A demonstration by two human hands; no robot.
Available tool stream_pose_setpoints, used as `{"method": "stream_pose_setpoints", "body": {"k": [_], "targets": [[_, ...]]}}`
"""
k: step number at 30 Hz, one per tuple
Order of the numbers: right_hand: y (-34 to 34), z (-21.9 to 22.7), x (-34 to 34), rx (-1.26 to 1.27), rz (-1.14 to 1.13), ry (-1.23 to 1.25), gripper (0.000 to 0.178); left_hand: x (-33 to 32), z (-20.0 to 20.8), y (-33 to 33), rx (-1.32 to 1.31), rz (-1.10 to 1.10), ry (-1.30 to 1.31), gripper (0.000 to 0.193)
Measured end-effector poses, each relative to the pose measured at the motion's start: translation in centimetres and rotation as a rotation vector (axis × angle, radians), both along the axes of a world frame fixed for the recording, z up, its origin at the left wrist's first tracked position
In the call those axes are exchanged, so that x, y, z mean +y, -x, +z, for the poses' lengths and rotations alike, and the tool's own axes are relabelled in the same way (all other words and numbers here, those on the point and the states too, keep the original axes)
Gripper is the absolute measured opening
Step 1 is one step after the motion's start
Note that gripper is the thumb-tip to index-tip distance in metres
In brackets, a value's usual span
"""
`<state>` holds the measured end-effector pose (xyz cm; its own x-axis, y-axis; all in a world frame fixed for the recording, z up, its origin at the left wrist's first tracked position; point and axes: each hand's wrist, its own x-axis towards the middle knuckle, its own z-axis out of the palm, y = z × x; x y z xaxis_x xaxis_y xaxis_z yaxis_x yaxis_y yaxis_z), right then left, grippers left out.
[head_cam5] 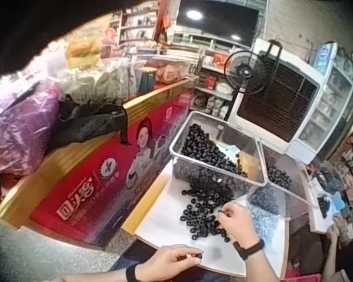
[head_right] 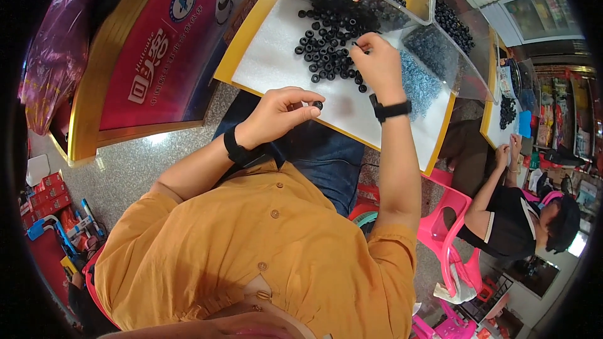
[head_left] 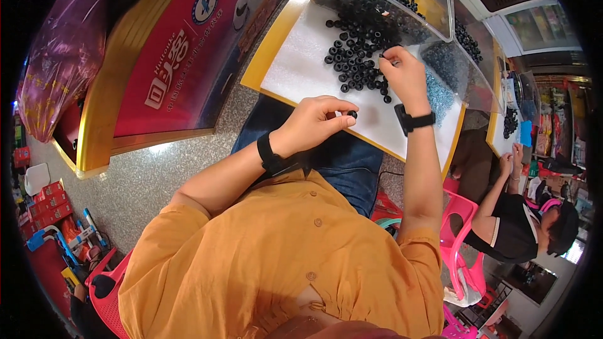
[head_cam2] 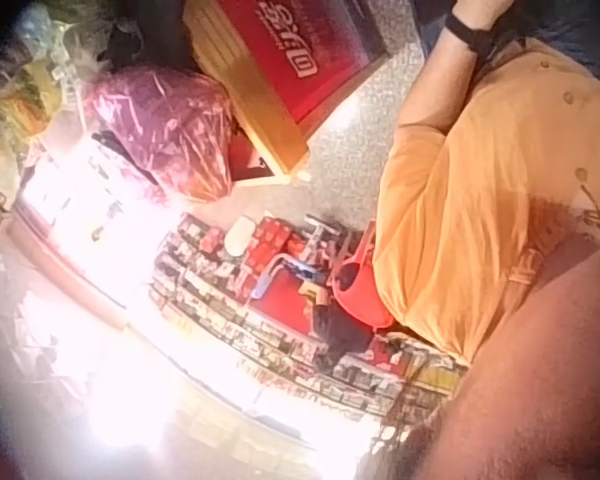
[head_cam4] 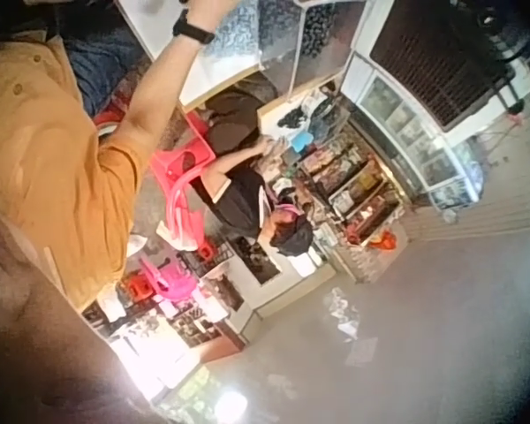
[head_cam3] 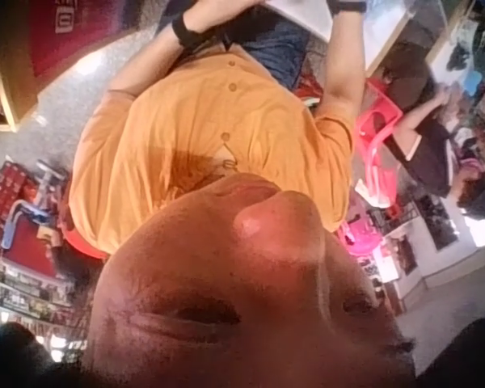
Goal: The person assembles components by hand, repeatedly picking up black beads and inserting small pieces into them.
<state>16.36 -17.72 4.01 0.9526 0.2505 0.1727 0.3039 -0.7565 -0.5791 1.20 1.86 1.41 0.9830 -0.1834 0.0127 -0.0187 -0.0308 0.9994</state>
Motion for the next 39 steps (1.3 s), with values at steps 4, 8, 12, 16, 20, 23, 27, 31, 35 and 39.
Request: {"method": "stream_pose_setpoints", "body": {"k": [4,8,12,16,20,23,27,31,35,39], "targets": [[5.1,1.9,-0.8,0.349,-0.042,-0.382,0.014,0.4,0.3,0.0,0.1,-0.007,0.065,0.026],[10.2,1.9,-1.1,0.259,0.047,-0.323,0.012,-0.3,0.1,0.0,0.045,0.006,0.128,0.027],[12.5,2.6,-0.4,0.151,0.134,-0.168,0.014,-0.6,0.0,0.5,0.084,-0.039,0.208,0.028],[13.4,1.6,-0.8,0.138,0.145,-0.334,0.013,-0.9,0.4,0.9,0.131,-0.075,0.251,0.029],[14.3,1.2,-1.0,0.418,0.094,-0.72,0.013,-1.0,0.8,1.2,0.11,-0.048,0.246,0.028],[14.9,1.2,-1.2,0.41,0.107,-0.739,0.014,-0.9,1.1,1.4,0.095,-0.094,0.265,0.028],[15.2,1.4,-1.5,0.4,0.128,-0.816,0.016,-0.8,1.2,1.5,-0.042,-0.084,0.165,0.027],[15.4,1.6,-1.1,0.423,0.121,-0.856,0.017,-0.9,1.4,1.6,-0.198,-0.073,0.074,0.027],[15.8,1.8,-0.8,0.405,0.101,-0.904,0.015,-0.8,2.1,1.7,-0.176,-0.039,0.063,0.025],[16.0,1.9,-0.6,0.362,0.11,-0.861,0.015,-0.9,2.0,1.6,-0.244,-0.031,0.027,0.025]]}}
